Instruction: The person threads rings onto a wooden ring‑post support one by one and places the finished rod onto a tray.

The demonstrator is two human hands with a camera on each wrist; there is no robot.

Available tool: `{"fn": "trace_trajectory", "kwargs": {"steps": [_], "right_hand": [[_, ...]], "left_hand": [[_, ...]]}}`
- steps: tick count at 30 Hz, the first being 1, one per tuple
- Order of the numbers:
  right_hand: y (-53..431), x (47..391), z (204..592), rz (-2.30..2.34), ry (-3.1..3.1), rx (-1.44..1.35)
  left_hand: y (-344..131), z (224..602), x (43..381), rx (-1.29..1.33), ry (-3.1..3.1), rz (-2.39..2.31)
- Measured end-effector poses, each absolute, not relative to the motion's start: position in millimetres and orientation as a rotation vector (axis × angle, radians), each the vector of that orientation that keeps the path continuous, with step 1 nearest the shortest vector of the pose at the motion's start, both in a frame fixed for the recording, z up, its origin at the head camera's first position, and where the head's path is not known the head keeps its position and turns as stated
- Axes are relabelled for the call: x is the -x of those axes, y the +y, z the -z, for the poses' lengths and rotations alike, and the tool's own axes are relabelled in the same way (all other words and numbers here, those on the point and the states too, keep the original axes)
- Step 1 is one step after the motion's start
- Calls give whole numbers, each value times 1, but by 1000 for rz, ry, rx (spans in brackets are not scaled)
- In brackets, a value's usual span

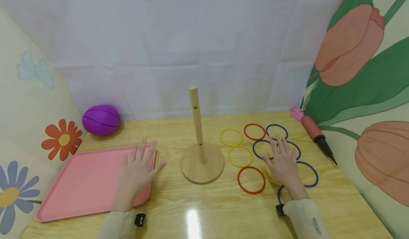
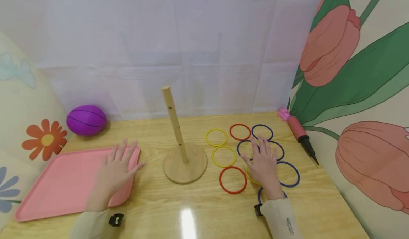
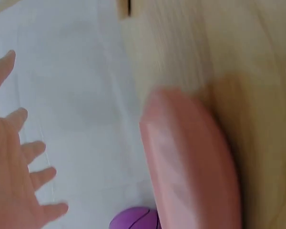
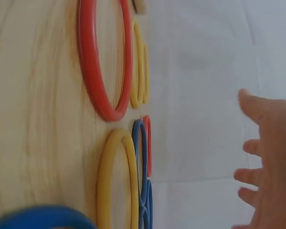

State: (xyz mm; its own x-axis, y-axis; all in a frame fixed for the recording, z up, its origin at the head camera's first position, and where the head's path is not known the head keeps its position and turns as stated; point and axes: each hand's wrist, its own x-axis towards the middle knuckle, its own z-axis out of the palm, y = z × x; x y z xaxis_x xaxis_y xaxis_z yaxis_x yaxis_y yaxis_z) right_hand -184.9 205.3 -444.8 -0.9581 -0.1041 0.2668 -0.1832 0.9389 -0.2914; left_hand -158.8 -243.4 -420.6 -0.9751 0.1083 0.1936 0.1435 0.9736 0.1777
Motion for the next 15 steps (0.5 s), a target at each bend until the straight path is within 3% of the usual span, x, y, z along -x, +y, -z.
{"fn": "trace_trajectory", "kwargs": {"steps": [6,15], "right_hand": [[197,183,445,-613,-2770,-286],[178,183,452,-748,-2954,-343]], "left_hand": [[-219,431,166,422,-2945,770],[-189,445,173,552,-2908,1241]]}}
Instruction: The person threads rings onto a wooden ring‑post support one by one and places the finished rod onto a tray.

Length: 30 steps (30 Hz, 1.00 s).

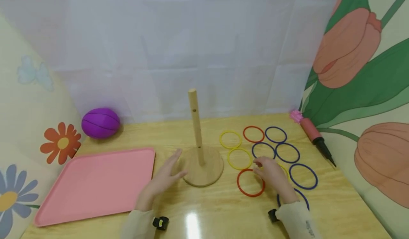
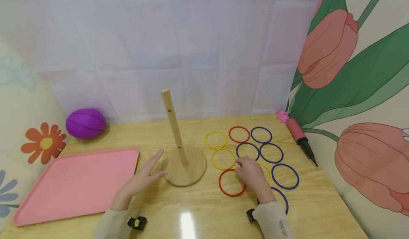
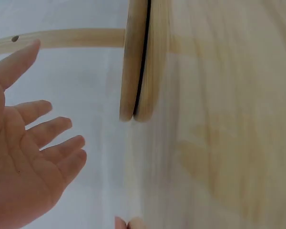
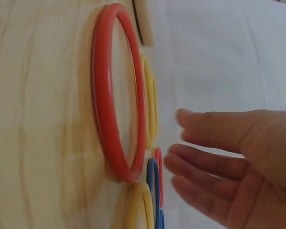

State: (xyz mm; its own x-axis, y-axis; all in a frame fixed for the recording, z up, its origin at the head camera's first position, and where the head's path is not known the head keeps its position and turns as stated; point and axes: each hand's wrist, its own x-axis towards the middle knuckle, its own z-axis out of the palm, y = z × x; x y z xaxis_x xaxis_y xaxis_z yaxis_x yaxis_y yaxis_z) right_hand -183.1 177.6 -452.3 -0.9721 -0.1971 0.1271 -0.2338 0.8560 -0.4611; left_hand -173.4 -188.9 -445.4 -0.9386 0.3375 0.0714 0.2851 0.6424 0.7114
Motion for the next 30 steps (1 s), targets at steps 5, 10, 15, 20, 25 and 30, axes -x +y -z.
{"fn": "trace_trajectory", "kwargs": {"steps": [5,10,15,20,25,30], "right_hand": [[168,180,459,-721,-3111,-373],[163,179,463,-581,-3123,-402],[163,181,462,-514,-3113,-393],[164,181,462,-464,-3120,-408],[166,183,461,-552,-3065,-415],[171,186,461,-781,-3006,-394]], "left_hand": [[-183,453,173,-551,2736,-1139],[-183,461,176,-517,2673,-1206],[-186,468,180,-464,2638,-1293],[-190,479,178,-407,2614,-1330],[-192,485,178,-383,2624,-1352],[-191,487,177,-387,2646,-1328]]}}
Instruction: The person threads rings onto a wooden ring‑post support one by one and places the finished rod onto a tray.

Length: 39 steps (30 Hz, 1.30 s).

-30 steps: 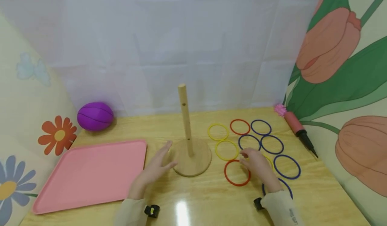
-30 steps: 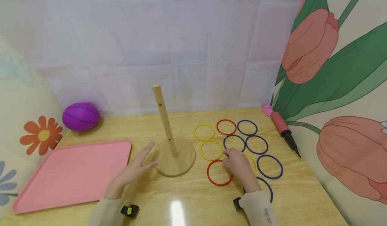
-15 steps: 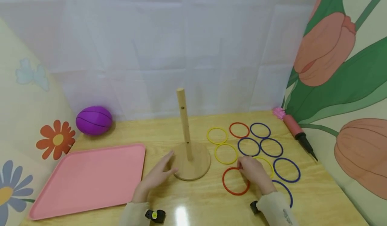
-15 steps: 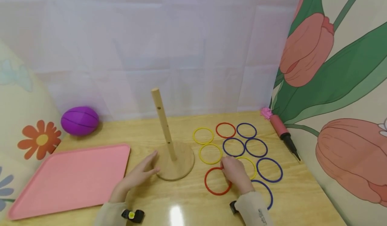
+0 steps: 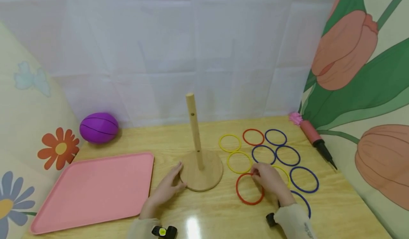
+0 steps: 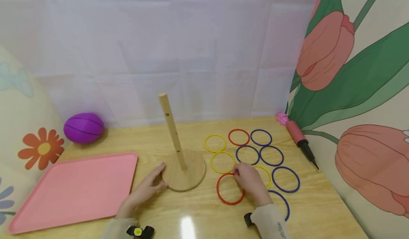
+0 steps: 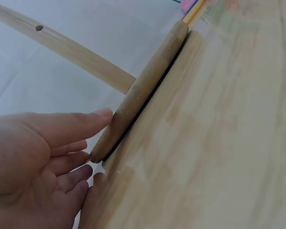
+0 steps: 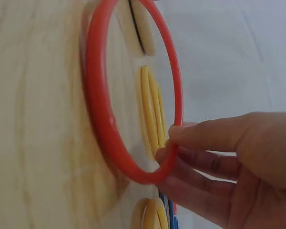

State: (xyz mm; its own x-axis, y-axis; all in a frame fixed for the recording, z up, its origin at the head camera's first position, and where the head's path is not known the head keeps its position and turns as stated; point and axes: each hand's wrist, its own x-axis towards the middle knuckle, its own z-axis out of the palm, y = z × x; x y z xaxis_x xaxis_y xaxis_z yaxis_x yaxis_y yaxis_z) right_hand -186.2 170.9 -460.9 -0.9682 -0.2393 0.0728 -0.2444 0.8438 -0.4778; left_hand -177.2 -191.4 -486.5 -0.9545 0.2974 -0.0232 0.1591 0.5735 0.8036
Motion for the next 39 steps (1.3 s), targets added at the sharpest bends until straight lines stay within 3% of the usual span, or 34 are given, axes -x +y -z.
{"fn": "trace_trajectory", "kwargs": {"steps": [15,30,39], "right_hand": [[162,198,431,-1293,-2845,-519],[114,210,347,-2047,-2430,-433],[92,213,296,-2232,-2163,-372]], "left_hand": [[-189,489,175,-363,2635,-1328],[-186,493,177,-401,2687,-1339],[-185,489,175,-403,2686,-1331]]}}
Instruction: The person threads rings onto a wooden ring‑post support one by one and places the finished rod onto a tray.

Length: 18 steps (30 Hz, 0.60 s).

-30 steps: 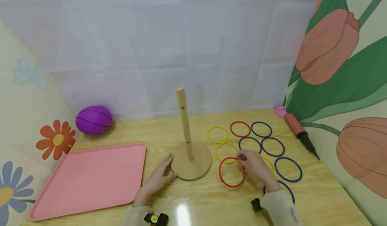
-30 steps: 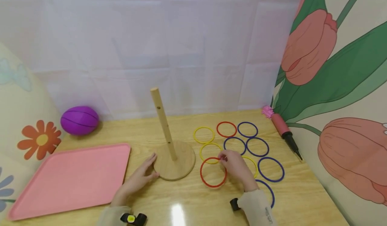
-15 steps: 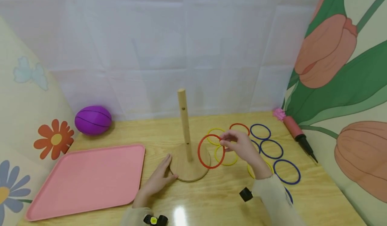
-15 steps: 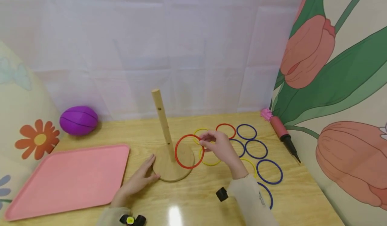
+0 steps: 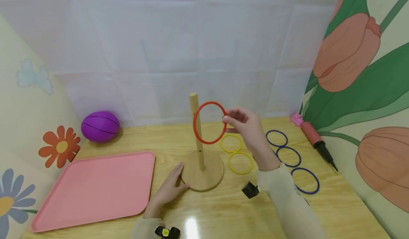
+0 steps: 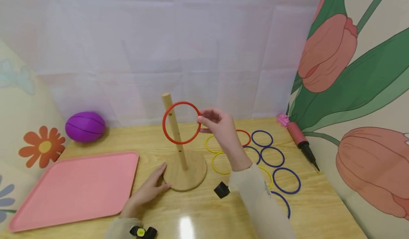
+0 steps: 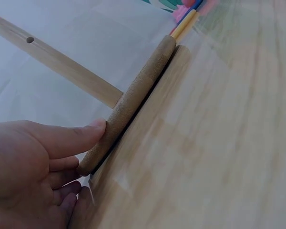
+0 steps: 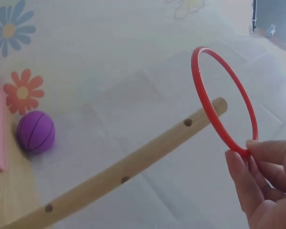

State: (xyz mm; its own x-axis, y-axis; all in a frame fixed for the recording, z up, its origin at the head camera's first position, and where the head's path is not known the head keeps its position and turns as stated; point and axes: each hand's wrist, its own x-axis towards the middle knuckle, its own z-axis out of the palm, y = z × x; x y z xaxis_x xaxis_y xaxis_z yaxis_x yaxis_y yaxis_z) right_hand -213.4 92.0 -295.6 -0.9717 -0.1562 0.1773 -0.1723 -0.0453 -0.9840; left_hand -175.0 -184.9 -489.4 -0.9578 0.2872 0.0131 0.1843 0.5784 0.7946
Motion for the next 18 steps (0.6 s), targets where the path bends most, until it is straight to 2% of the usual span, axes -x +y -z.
{"fn": "trace_trajectory", "kwargs": {"steps": [9,18], "right_hand": [[66,218,274,-2388,-1889,-334],[61,224,296,-2447,-1891,-225]], "left_hand": [[-183,487,175,-423,2684,-1323],[-180,487,172,-439,2685,-1392]]}}
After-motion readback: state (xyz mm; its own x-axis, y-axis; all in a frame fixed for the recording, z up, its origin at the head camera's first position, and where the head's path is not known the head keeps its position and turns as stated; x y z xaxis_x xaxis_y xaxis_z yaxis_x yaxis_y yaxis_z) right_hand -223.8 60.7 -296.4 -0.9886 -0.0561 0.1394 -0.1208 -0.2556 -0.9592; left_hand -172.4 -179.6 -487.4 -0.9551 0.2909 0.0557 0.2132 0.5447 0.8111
